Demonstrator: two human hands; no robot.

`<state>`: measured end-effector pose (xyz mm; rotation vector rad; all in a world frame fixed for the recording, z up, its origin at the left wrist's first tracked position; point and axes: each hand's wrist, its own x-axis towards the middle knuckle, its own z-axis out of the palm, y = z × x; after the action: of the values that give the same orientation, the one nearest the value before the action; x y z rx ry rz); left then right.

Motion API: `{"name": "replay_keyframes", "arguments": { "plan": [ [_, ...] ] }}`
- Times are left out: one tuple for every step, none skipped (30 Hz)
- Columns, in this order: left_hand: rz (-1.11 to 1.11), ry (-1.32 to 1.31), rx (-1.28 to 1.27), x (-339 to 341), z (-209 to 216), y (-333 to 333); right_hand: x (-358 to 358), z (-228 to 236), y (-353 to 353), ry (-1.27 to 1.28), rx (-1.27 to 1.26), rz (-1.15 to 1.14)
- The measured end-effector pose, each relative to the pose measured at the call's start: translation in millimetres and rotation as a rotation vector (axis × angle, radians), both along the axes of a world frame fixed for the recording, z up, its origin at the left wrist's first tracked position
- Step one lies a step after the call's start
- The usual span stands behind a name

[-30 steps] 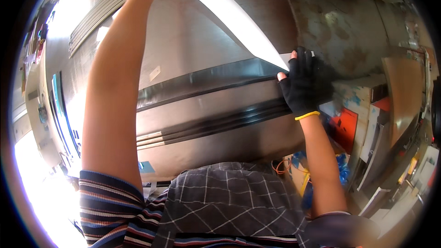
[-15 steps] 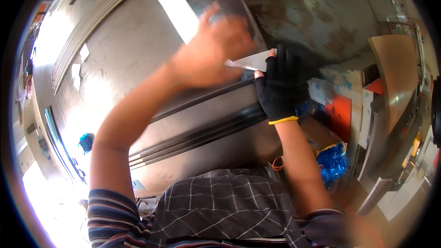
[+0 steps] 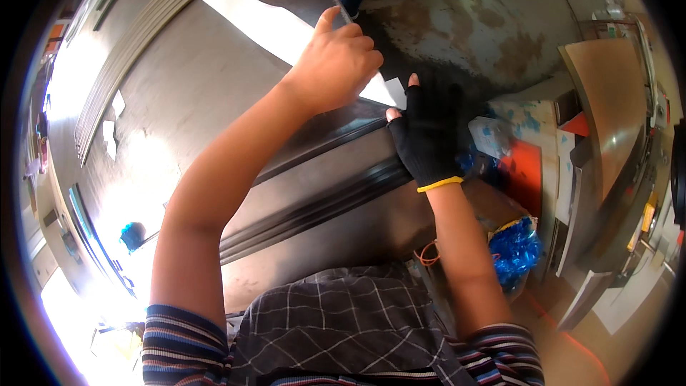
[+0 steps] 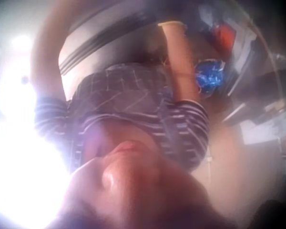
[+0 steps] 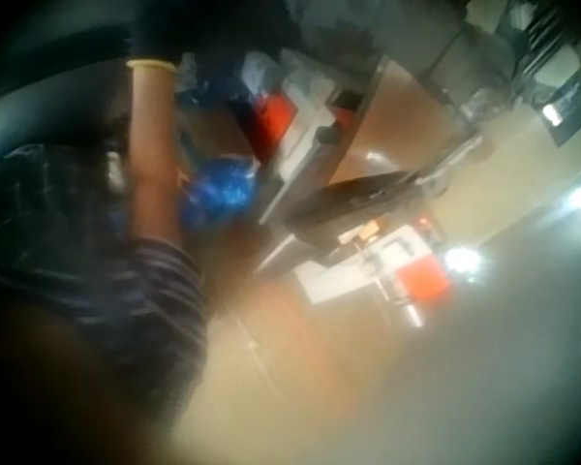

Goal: The person applies white tape to several long, thin metal rods laid out on a large metal table. They use a paper template to measure and align the tape, then smooth it down with their gloved hands. The person repeats this process for multiple rods, occasionally adjusting the template and tape.

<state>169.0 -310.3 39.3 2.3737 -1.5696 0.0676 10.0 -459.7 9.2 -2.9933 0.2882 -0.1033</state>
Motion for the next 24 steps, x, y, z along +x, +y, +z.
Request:
{"name": "replay_keyframes", "arguments": {
  "plan": [
    [-0.002, 0.023, 0.013, -2, 1, -2, 1, 1, 0, 0.026, -0.022, -0.01],
    [-0.055, 0.057, -0.004, -5, 3, -1, 3, 2, 0, 0.053, -0.043, -0.019],
    [-0.11, 0.094, -0.02, -10, 6, 1, 2, 3, 1, 0.081, -0.064, -0.031],
    [-0.164, 0.13, -0.035, -12, 7, 3, 1, 3, 1, 0.062, -0.055, -0.024],
    [-0.206, 0.107, -0.005, -12, 6, 2, 0, 4, 1, 0.042, -0.047, -0.017],
    [-0.246, 0.087, 0.025, -10, 3, 0, -1, 5, -1, 0.026, -0.039, -0.008],
    [-0.287, 0.067, 0.055, -9, -2, -2, -1, 8, -2, 0.082, 0.079, -0.094],
    [-0.121, 0.177, 0.0, -4, -14, -5, -2, 13, -3, 0.137, 0.197, -0.18],
    [0.053, 0.279, -0.059, 0, -21, -8, 0, 16, -4, 0.186, 0.312, -0.258],
    [0.095, 0.281, -0.113, -3, -28, -7, -4, 17, -8, 0.142, 0.263, -0.284],
    [0.127, 0.222, -0.163, 0, -34, -7, -14, 18, -16, 0.098, 0.214, -0.31],
    [0.157, 0.17, -0.212, 3, -41, -8, -26, 18, -22, 0.059, 0.164, -0.341],
    [0.189, 0.114, -0.259, 8, -45, -6, -36, 16, -24, 0.001, 0.103, -0.342],
    [0.215, 0.027, -0.331, 24, -51, -4, -45, 11, -25, -0.056, 0.042, -0.341],
    [0.229, -0.152, -0.353, 49, -54, -1, -54, 6, -26, -0.117, -0.021, -0.341],
    [0.348, -0.15, -0.353, 78, -53, 2, -63, 2, -26, -0.126, -0.021, -0.353],
    [0.403, -0.321, -0.456, 108, -42, 13, -70, -4, -24, -0.139, -0.013, -0.355],
    [0.41, -0.411, -0.517, 140, -24, 30, -75, -6, -21, -0.151, -0.005, -0.354],
    [0.521, -0.499, -0.48, 162, -3, 49, -81, -5, -16, -0.13, 0.045, -0.359],
    [0.375, -0.715, -0.421, 175, 32, 72, -87, -2, -12, -0.106, 0.096, -0.36],
    [0.584, -0.218, -0.225, 157, 71, 76, -93, -2, -8, -0.08, 0.149, -0.357],
    [0.402, -0.547, -0.287, 159, 83, 104, -102, -9, -8, -0.08, 0.037, -0.317],
    [0.203, -0.87, -0.313, 157, 94, 136, -107, -8, -7, -0.052, 0.056, -0.331],
    [0.253, -0.564, -0.389, 142, 110, 160, -110, -7, -3, -0.021, 0.077, -0.346]
  ]
}}
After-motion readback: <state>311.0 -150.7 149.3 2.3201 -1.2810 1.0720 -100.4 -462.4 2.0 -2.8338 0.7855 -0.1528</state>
